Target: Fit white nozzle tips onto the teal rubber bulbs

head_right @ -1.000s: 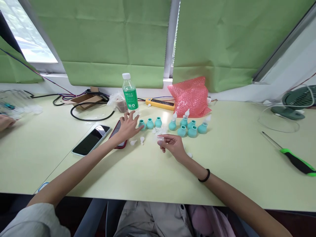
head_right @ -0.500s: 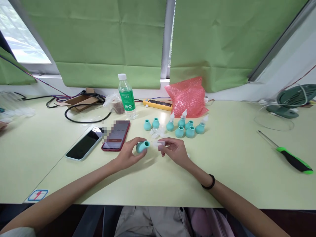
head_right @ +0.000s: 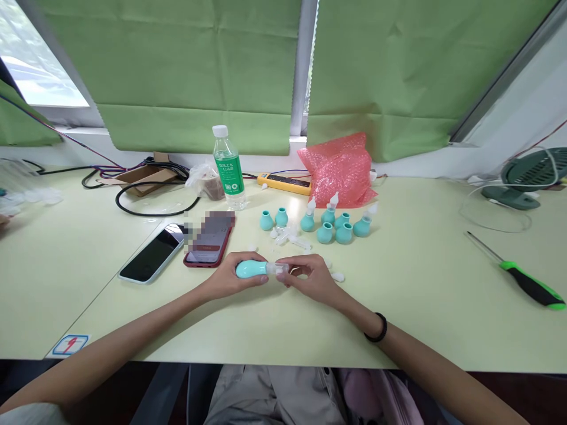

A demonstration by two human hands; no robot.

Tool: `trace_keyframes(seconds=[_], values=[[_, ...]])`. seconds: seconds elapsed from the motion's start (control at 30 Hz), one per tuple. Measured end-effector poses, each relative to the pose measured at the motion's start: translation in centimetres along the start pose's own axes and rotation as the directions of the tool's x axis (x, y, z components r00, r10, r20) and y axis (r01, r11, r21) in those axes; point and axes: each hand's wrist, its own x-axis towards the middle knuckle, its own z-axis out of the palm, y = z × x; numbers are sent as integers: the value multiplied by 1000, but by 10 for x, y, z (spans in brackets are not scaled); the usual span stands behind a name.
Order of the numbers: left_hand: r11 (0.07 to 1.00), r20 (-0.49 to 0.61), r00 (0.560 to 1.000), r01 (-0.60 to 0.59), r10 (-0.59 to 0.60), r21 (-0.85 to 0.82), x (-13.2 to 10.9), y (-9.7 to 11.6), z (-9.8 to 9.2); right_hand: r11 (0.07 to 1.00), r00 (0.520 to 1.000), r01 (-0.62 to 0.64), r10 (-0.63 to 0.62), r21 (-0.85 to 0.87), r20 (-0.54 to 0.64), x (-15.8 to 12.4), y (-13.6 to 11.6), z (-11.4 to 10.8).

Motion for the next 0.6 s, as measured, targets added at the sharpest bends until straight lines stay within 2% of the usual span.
trace_keyframes(seconds=[0.07, 0.13, 0.23, 0.33, 0.43, 0.5, 0.6], values=[[990, 93, 991, 102, -93, -94, 1, -2, -1, 962, 985, 172, -173, -212, 14, -2, 5, -1], [963, 172, 972, 190, -157, -192, 3, -4, -2, 851, 940, 337, -332, -402, 83, -3, 10, -2], [931, 243, 953, 244, -180, -270, 4, -4, -3, 672, 876, 473, -430, -570, 219, -3, 14, -4], [931, 261, 949, 248, -178, -268, 4, -1, -4, 530, 850, 513, -424, -675, 314, -3, 12, -3], [937, 227, 955, 245, -190, -250, 4, 0, -4, 415, 843, 502, -432, -759, 321, -3, 7, -1], [944, 202, 958, 245, -202, -223, 5, -1, -4, 370, 833, 492, -463, -788, 302, -3, 6, 0], [951, 192, 958, 249, -213, -186, 5, -4, -4, 362, 827, 497, -473, -789, 304, -4, 5, 1]])
